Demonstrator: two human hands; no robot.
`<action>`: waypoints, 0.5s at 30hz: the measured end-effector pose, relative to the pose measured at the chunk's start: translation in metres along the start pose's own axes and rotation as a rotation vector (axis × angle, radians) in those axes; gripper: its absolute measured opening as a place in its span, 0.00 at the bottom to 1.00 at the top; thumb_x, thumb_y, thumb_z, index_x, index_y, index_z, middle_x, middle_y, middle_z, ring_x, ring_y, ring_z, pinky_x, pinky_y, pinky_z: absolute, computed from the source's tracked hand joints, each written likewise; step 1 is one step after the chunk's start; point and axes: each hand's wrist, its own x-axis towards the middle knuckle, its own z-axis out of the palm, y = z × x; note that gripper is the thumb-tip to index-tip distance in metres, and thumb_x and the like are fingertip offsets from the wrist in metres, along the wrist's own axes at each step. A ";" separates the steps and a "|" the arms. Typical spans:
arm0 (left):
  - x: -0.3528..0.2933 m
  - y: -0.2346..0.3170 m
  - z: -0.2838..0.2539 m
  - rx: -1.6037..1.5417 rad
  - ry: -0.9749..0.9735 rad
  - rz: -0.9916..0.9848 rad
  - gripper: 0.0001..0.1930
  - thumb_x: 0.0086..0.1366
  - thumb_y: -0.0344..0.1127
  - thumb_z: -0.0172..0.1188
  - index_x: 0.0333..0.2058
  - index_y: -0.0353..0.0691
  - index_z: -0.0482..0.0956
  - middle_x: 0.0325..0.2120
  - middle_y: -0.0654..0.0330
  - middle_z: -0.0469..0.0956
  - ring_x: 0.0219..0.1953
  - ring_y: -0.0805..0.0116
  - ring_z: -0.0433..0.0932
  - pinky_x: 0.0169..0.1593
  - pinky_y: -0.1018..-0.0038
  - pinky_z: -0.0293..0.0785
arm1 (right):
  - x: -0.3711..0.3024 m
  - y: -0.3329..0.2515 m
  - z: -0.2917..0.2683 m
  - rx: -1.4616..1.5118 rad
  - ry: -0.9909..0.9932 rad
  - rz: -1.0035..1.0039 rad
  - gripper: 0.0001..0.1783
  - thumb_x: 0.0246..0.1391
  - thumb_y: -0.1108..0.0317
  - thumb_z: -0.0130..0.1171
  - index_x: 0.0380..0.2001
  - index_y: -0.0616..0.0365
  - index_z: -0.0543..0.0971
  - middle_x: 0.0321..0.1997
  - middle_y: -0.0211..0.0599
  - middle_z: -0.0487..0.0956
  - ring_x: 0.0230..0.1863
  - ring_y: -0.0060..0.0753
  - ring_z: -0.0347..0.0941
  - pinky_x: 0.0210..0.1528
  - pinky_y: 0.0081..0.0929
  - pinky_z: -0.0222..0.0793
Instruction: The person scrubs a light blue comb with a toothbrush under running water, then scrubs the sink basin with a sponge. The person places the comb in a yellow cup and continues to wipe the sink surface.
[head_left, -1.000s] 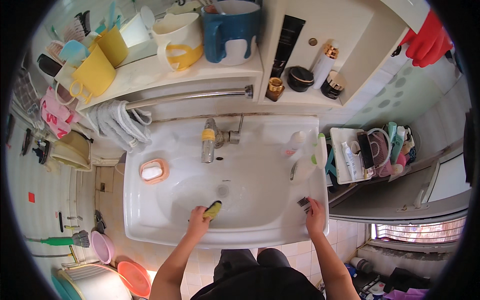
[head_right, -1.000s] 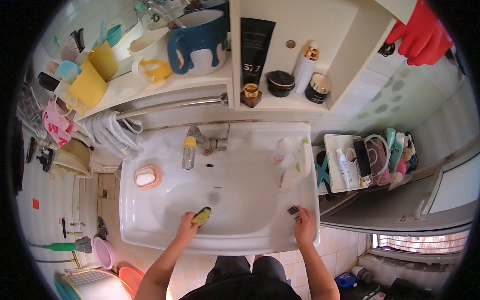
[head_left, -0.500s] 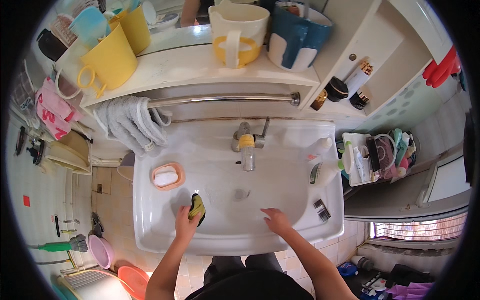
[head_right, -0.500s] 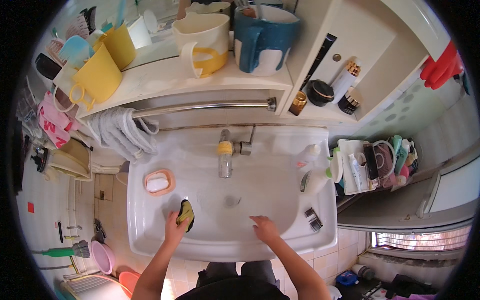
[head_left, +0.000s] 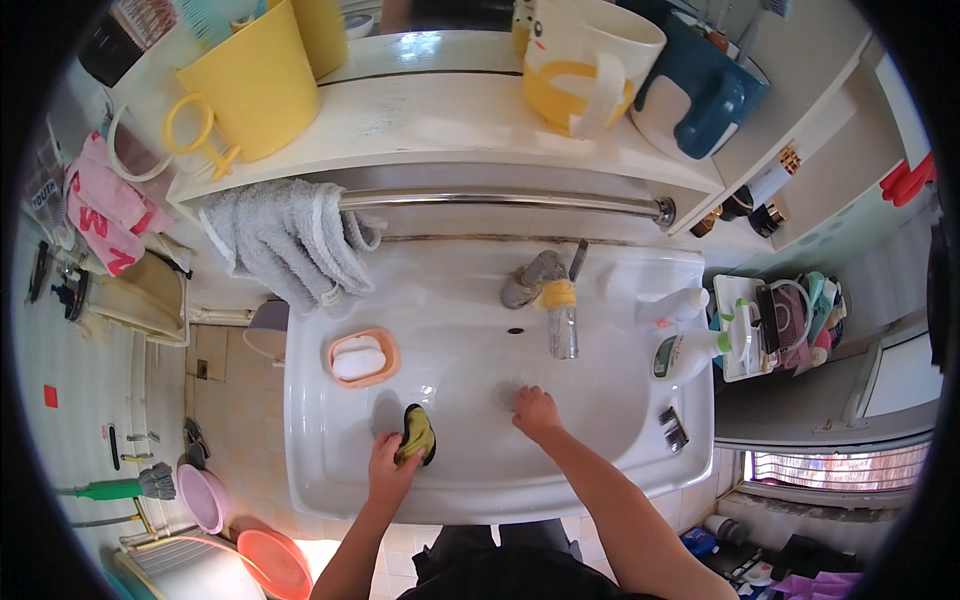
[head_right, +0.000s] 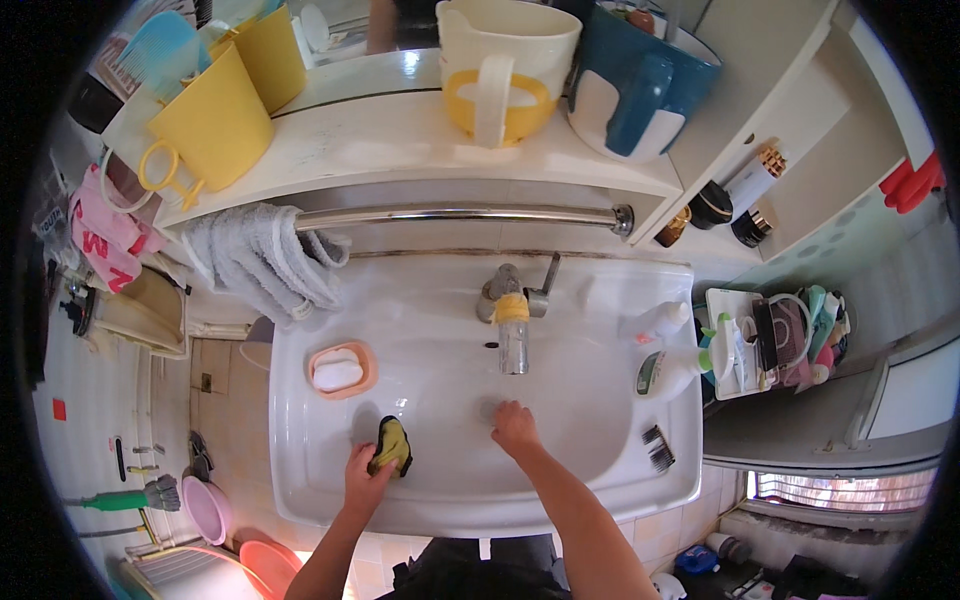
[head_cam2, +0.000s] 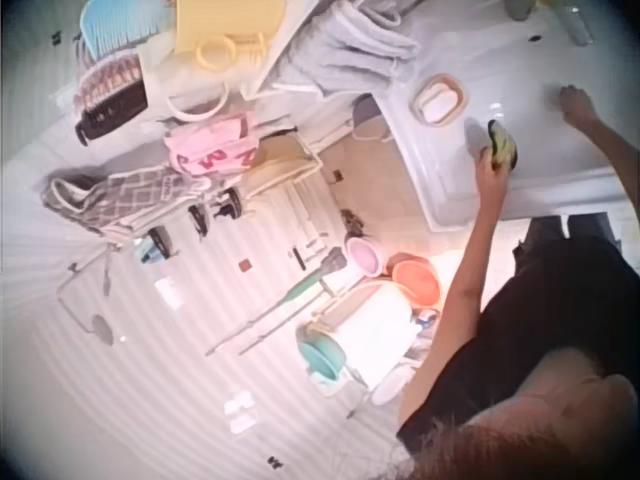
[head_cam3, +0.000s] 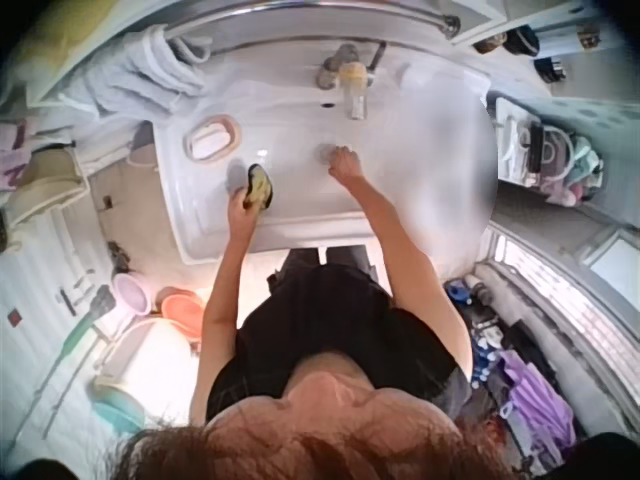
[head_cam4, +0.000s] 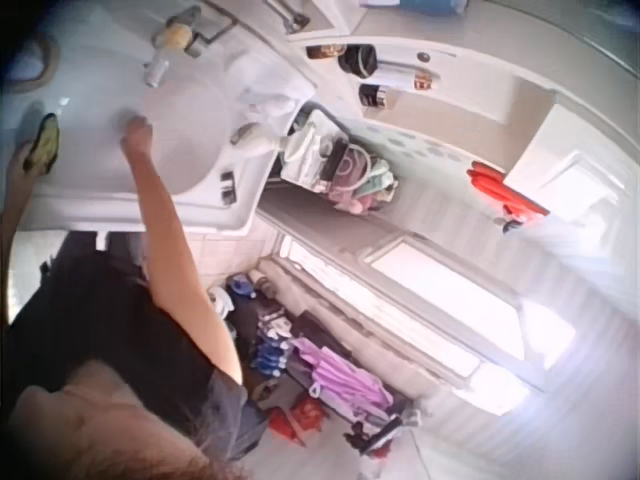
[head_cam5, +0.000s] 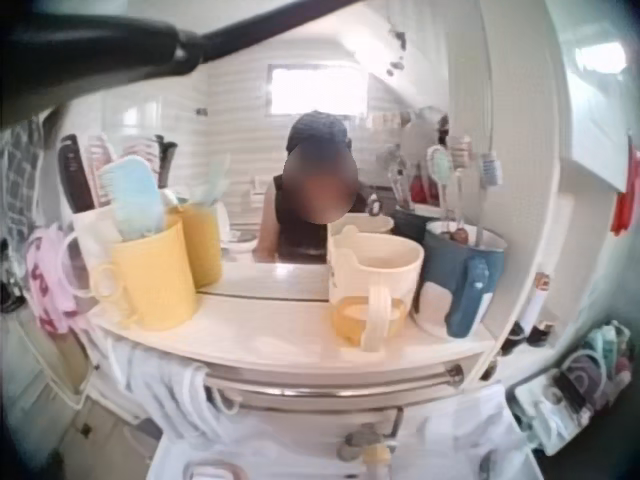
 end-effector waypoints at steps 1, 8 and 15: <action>0.000 0.001 -0.001 -0.003 0.000 -0.006 0.17 0.48 0.33 0.65 0.35 0.32 0.73 0.35 0.50 0.71 0.36 0.52 0.72 0.40 0.67 0.69 | -0.001 -0.003 -0.001 -0.001 0.018 -0.047 0.09 0.40 0.69 0.56 0.29 0.56 0.74 0.37 0.37 0.72 0.38 0.40 0.72 0.38 0.38 0.70; 0.000 0.005 -0.003 0.006 0.013 0.033 0.17 0.48 0.32 0.65 0.36 0.31 0.72 0.36 0.49 0.71 0.37 0.52 0.72 0.40 0.67 0.69 | 0.011 -0.030 0.020 -0.148 -0.089 0.035 0.13 0.43 0.69 0.51 0.35 0.58 0.73 0.43 0.40 0.73 0.32 0.43 0.76 0.32 0.37 0.71; -0.003 0.005 -0.004 -0.007 0.015 0.013 0.18 0.48 0.32 0.65 0.37 0.31 0.72 0.37 0.49 0.71 0.38 0.51 0.71 0.41 0.66 0.69 | 0.019 -0.018 -0.006 0.115 -0.114 -0.031 0.10 0.42 0.69 0.51 0.33 0.56 0.72 0.34 0.40 0.75 0.32 0.45 0.74 0.32 0.38 0.71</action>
